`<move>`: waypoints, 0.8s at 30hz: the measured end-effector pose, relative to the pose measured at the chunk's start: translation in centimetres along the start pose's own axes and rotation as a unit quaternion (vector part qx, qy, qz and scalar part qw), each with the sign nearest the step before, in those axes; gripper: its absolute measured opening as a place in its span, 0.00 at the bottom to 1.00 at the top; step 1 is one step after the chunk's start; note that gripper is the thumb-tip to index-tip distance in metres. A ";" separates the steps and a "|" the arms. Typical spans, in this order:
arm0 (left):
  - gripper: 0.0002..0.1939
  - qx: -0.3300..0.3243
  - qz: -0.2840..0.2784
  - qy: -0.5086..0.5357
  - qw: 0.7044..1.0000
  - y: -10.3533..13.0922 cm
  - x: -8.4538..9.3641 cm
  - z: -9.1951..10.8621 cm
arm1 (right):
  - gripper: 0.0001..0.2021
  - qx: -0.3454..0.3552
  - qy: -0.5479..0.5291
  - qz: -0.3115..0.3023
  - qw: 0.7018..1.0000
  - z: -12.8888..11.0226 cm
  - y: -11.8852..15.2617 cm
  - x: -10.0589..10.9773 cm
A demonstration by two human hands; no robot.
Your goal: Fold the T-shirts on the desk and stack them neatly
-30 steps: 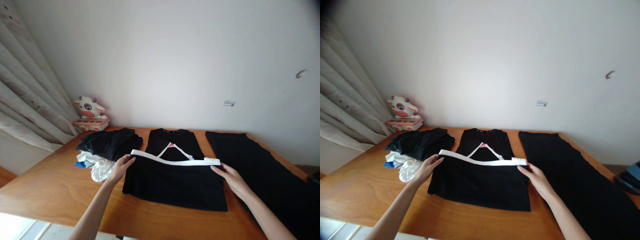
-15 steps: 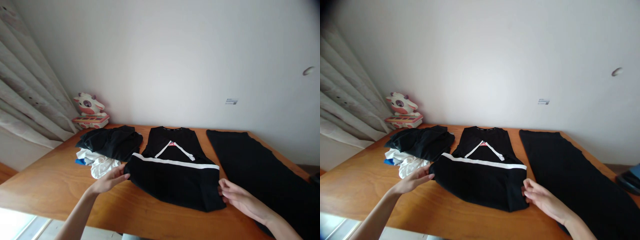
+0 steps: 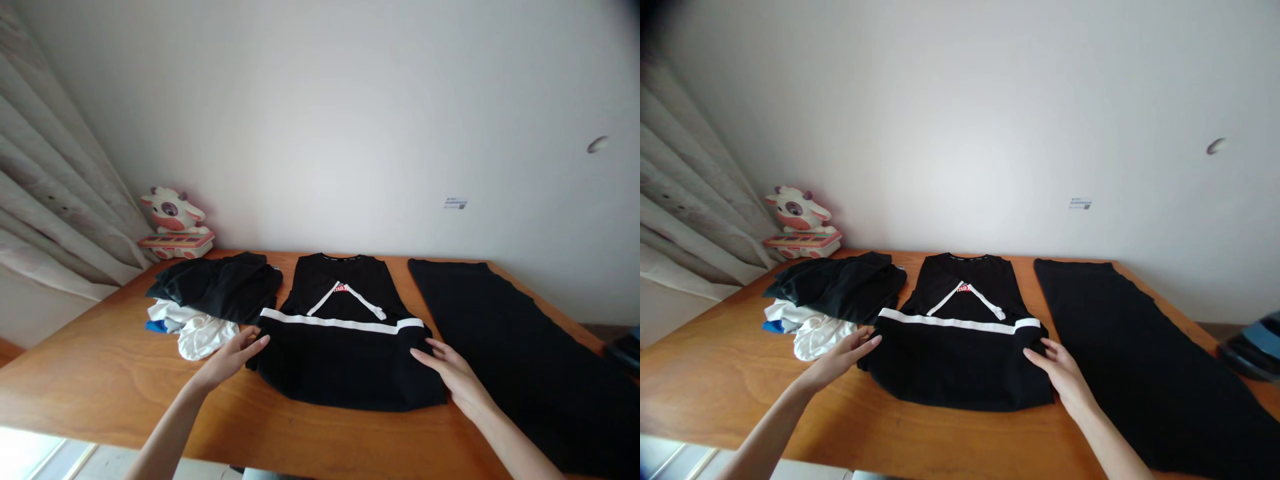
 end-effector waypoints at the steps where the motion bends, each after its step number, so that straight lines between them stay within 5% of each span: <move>1: 0.26 0.025 0.015 -0.001 1.000 -0.3 0.1 -0.7 | 0.29 0.010 -0.003 0.004 1.000 -0.2 -0.2 -0.1; 5: 0.35 0.073 -0.007 0.044 0.996 -1.2 -1.1 -1.8 | 0.27 0.016 0.012 -0.029 0.999 -0.7 -0.2 -1.4; 9: 0.23 -0.062 -0.040 -0.002 0.997 -1.2 -2.9 1.6 | 0.24 0.134 0.131 -0.043 0.981 -4.0 2.4 -3.3; 11: 0.18 -0.112 -0.025 -0.064 0.991 -0.6 -3.5 3.2 | 0.19 0.208 0.221 -0.124 0.945 -5.7 5.2 -6.0; 14: 0.22 -0.134 0.011 -0.103 0.986 -0.1 -3.9 4.2 | 0.15 0.235 0.321 -0.324 0.858 -5.6 9.6 -10.1; 16: 0.24 -0.138 0.033 -0.084 0.986 -0.1 -3.5 4.2 | 0.16 0.233 0.349 -0.331 0.845 -5.6 10.2 -9.8; 19: 0.37 -0.103 0.041 0.002 0.994 -0.7 -2.7 2.7 | 0.29 0.226 0.390 -0.247 0.858 -5.4 8.2 -7.4; 22: 0.51 -0.017 0.030 0.090 0.995 -1.2 -2.3 0.1 | 0.44 0.204 0.455 -0.265 0.825 -3.5 7.1 -6.5; 24: 0.51 0.026 0.028 0.133 0.990 -1.2 -2.1 -1.0 | 0.42 0.208 0.485 -0.261 0.808 -2.8 6.8 -6.3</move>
Point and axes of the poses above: each hand's wrist, its own y-axis away from the middle knuckle, its own x-axis out of the back of the hand, z = x × y, the point moved 9 cm from there along -y, towards the middle knuckle, and after that the axes turned 1 degree about -y, right-handed, at the moved point
